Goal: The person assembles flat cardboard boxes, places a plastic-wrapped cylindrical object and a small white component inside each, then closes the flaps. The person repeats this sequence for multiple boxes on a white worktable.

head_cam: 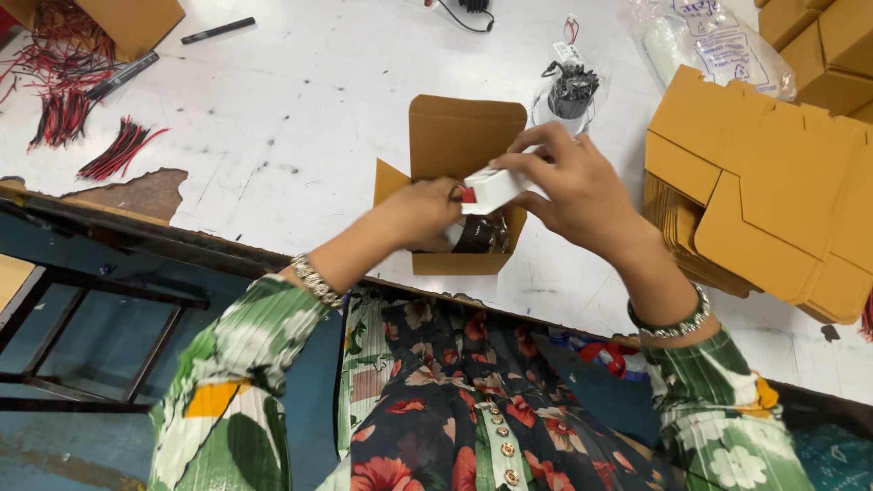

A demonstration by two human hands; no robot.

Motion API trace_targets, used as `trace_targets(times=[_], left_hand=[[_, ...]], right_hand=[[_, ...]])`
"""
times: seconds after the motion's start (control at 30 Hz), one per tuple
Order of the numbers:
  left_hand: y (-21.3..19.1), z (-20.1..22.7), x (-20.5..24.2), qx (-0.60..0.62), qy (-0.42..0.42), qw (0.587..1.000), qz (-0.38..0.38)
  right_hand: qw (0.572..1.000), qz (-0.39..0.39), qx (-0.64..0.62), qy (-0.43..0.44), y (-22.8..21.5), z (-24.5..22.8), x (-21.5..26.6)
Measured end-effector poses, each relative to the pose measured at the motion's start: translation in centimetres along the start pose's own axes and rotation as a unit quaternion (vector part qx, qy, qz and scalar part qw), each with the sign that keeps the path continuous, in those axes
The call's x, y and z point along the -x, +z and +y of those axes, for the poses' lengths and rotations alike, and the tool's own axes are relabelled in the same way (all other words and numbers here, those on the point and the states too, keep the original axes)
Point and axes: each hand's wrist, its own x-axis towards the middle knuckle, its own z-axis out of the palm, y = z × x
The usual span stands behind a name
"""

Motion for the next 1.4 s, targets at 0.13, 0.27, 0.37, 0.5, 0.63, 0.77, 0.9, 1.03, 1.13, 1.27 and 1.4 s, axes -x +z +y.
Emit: trace_targets(times=[0.13, 0.27, 0.37, 0.5, 0.63, 0.77, 0.9, 1.03, 1.13, 1.27, 1.4], left_hand=[[-4.2, -1.1, 5.7, 0.097, -0.056, 0.979, 0.171], [-5.2, -1.2, 10.4, 0.208, -0.117, 0.941, 0.241], [-4.3, -0.7, 11.7, 0.234, -0.113, 0.926, 0.273], [-2.3, -0.3, 12.1, 0.253, -0.153, 0.918, 0.263], [0.6, 0.0, 10.2, 0.143, -0.170, 0.915, 0.336], [2.9, -0.3, 8.8, 0.287, -0.274, 0.881, 0.258], [3.4, -0.7, 8.4, 0.408, -0.219, 0.827, 0.319], [3.4, -0.4, 8.4, 0.409, -0.236, 0.828, 0.302], [3.3, -0.5, 8.4, 0.424, -0.260, 0.824, 0.270], [3.7, -0.5, 8.3, 0.387, -0.230, 0.847, 0.283], [3.7, -0.4, 7.8, 0.386, -0.212, 0.844, 0.307]], right_hand=[[0.992, -0.034, 0.080, -0.089, 1.9, 0.3, -2.7], [0.968, -0.049, 0.159, -0.189, 5.1, -0.1, -5.5], [0.944, -0.097, 0.200, -0.242, 8.0, -1.1, -7.4], [0.935, -0.189, 0.178, -0.242, 10.2, -1.1, -9.0], [0.927, -0.217, 0.177, -0.249, 10.2, -0.4, -8.6], [0.937, -0.206, 0.171, -0.225, 10.0, -0.4, -7.2], [0.953, -0.226, 0.080, -0.185, 10.5, -0.8, -6.8], [0.964, -0.228, -0.062, -0.118, 10.2, -0.5, -6.3], [0.960, -0.255, -0.014, -0.113, 9.6, -0.6, -5.3], [0.940, -0.330, -0.067, -0.050, 9.7, -2.1, -4.1], [0.922, -0.374, -0.096, -0.040, 10.6, -2.3, -4.6]])
